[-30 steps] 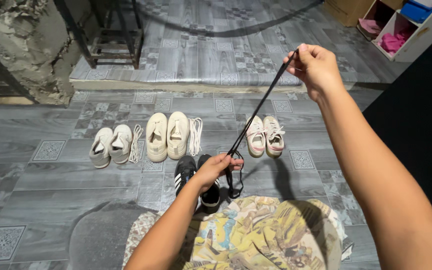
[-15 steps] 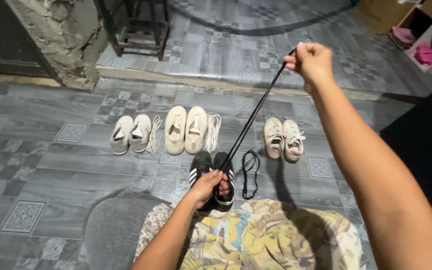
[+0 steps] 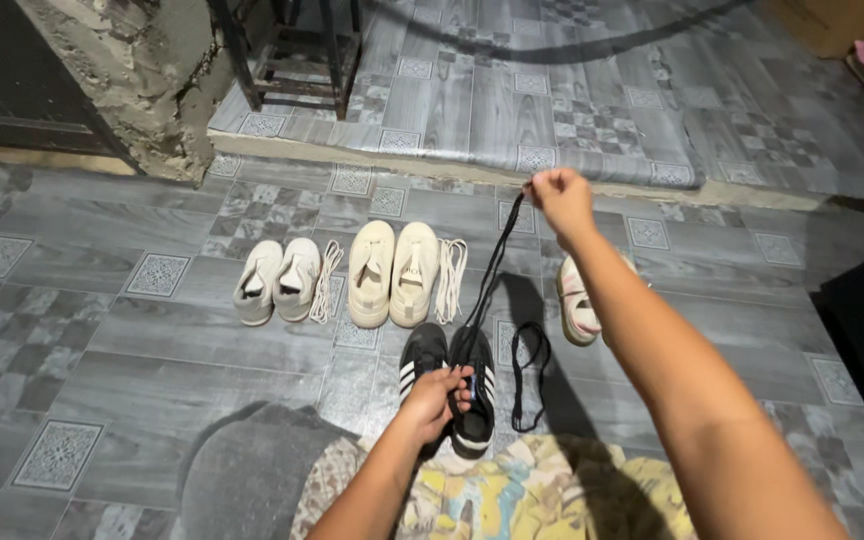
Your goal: The person sits on the floor and laces a pair of white sneakers with pink accents. They thread the laces through the eyelets, pull them tight, and tie a knot. The person then moves the finished pair aside and begins handling a black pair of sneakers.
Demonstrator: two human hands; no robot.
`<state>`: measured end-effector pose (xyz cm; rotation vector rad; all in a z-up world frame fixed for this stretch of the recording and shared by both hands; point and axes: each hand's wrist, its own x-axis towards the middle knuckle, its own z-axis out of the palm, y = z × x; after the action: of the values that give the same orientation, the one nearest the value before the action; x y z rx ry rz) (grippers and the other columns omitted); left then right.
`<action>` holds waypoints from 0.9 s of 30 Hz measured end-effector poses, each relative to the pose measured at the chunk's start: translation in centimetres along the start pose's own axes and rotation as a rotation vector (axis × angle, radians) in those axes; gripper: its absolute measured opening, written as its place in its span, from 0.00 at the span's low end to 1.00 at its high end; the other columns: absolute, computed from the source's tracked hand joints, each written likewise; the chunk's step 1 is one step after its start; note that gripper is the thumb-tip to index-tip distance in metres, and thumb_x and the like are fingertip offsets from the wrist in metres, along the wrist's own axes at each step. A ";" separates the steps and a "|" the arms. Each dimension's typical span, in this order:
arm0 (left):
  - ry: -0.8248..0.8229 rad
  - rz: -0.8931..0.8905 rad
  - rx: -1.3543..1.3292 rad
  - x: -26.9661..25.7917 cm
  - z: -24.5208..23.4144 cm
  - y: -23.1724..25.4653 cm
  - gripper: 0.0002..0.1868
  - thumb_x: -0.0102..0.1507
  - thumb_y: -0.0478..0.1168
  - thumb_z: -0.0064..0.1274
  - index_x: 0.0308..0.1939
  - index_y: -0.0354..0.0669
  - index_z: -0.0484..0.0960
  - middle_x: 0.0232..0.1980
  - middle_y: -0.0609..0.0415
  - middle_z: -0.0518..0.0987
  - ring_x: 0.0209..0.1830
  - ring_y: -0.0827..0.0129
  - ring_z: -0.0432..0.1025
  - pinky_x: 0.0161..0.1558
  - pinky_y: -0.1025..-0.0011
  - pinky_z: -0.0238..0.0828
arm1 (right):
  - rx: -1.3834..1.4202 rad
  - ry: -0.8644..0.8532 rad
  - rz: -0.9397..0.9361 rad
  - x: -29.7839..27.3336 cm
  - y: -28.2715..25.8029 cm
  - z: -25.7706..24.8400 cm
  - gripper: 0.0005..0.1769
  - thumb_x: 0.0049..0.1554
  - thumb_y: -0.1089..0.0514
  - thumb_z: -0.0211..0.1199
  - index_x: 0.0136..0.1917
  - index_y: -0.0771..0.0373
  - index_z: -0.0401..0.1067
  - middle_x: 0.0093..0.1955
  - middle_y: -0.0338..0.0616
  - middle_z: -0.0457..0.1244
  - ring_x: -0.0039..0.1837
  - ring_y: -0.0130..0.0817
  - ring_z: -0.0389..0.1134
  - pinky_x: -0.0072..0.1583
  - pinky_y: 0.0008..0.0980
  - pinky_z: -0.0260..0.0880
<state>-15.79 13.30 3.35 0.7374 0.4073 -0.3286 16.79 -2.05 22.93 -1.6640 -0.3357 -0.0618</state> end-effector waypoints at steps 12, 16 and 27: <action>0.011 -0.013 -0.044 4.5 0.1 -0.5 0.15 0.71 0.41 0.47 0.56 0.33 0.78 0.35 0.58 0.75 0.34 0.70 0.74 0.40 0.69 0.76 | -0.260 -0.287 0.094 -1.9 13.6 1.8 0.22 0.57 0.57 0.68 0.64 0.62 0.71 0.62 0.49 0.67 0.60 0.33 0.69 0.55 0.32 0.72; 0.003 -0.015 -0.034 5.0 0.6 0.6 0.16 0.71 0.41 0.47 0.57 0.33 0.78 0.35 0.57 0.76 0.35 0.69 0.75 0.42 0.68 0.78 | -0.245 -0.340 0.302 -2.3 13.1 1.9 0.31 0.56 0.58 0.67 0.72 0.59 0.65 0.69 0.51 0.61 0.62 0.36 0.67 0.52 0.36 0.73; -0.054 0.004 -0.022 7.6 3.0 5.6 0.17 0.73 0.40 0.42 0.58 0.31 0.77 0.40 0.53 0.77 0.42 0.63 0.76 0.50 0.62 0.79 | -0.120 -0.255 0.381 -12.8 11.6 -0.6 0.17 0.62 0.55 0.63 0.58 0.70 0.75 0.45 0.43 0.70 0.42 0.31 0.69 0.44 0.30 0.70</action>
<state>-6.05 13.95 5.01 0.7059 0.3576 -0.3395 7.63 -5.98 8.82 -1.8325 -0.2034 0.4251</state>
